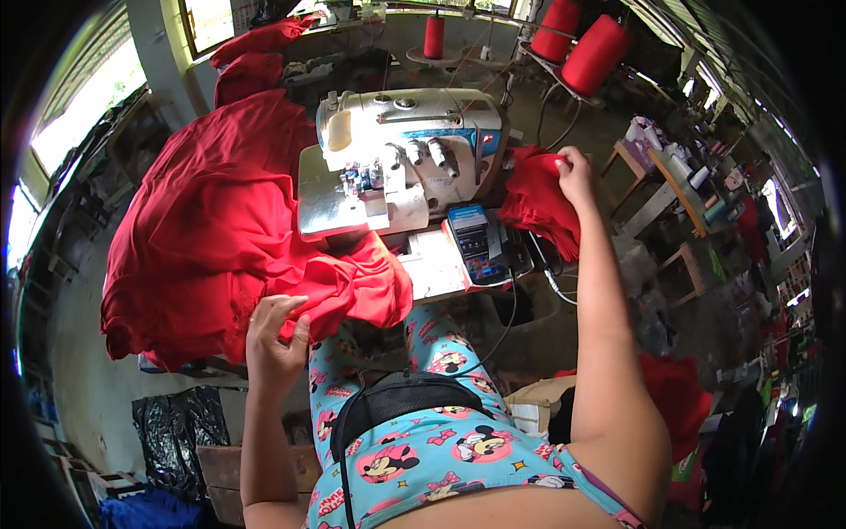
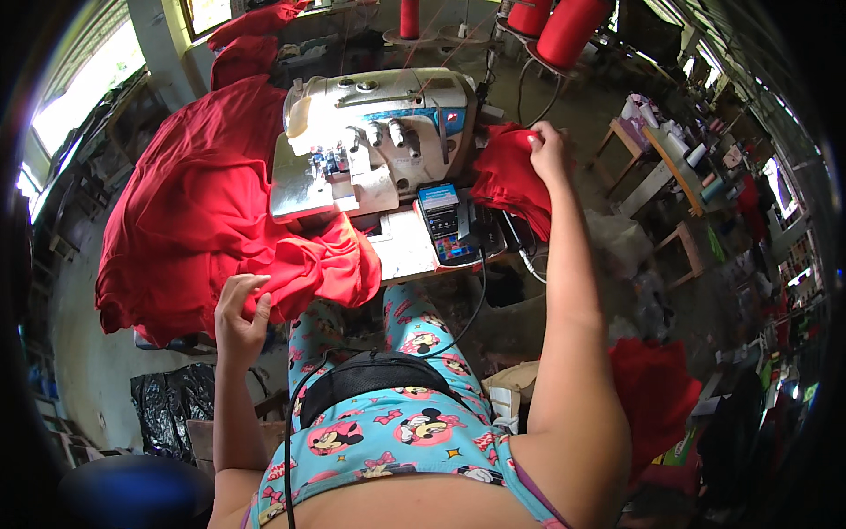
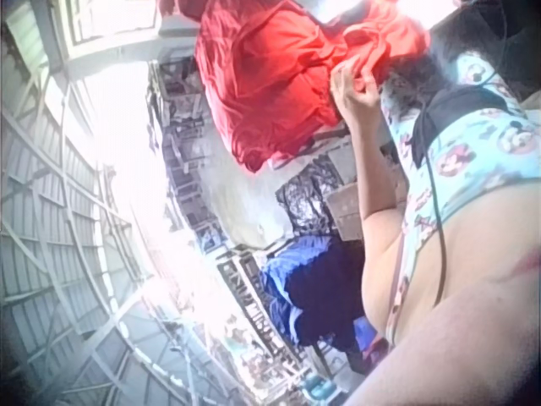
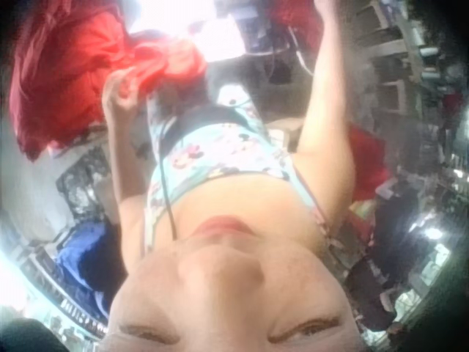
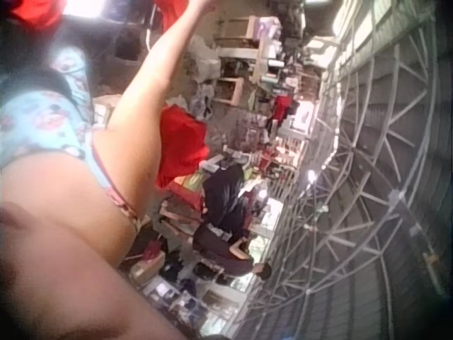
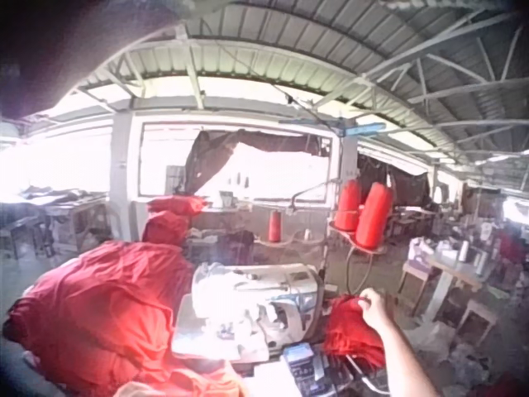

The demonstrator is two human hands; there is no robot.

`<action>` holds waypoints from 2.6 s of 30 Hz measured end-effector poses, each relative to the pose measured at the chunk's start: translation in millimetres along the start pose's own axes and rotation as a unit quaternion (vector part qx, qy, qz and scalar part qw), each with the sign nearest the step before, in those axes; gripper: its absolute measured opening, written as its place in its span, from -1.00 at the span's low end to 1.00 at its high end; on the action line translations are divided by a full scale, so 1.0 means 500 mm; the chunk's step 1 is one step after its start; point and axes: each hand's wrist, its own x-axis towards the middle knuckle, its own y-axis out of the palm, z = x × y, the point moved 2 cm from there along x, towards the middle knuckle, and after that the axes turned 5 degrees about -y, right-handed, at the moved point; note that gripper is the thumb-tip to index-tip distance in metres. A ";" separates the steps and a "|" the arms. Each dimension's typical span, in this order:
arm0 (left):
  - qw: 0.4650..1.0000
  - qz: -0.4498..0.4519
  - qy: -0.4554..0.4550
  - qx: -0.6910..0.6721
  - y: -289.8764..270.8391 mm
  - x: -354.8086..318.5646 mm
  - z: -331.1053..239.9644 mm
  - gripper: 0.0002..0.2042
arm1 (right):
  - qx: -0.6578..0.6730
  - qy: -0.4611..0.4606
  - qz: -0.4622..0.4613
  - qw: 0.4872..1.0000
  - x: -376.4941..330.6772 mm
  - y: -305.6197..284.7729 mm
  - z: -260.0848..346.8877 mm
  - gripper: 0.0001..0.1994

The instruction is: The person folds a red garment by hand, repeatedly aligning edges and smoothing the fabric. The folded piece is placed on a pile next to a sewing machine.

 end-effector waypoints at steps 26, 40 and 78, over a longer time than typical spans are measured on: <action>0.537 0.184 0.292 -0.769 0.063 0.082 0.059 -0.85 | 0.646 -0.237 0.167 0.706 -0.259 -0.146 0.756 -0.83; 0.905 -0.023 0.211 -0.369 -0.105 -0.007 0.045 -0.83 | 0.568 -0.235 0.396 0.682 -0.209 -0.136 0.782 -0.66; 0.978 -0.119 -0.170 -0.015 0.094 -0.021 0.199 -0.79 | 0.182 -0.356 0.424 0.812 -0.207 0.172 0.793 -0.90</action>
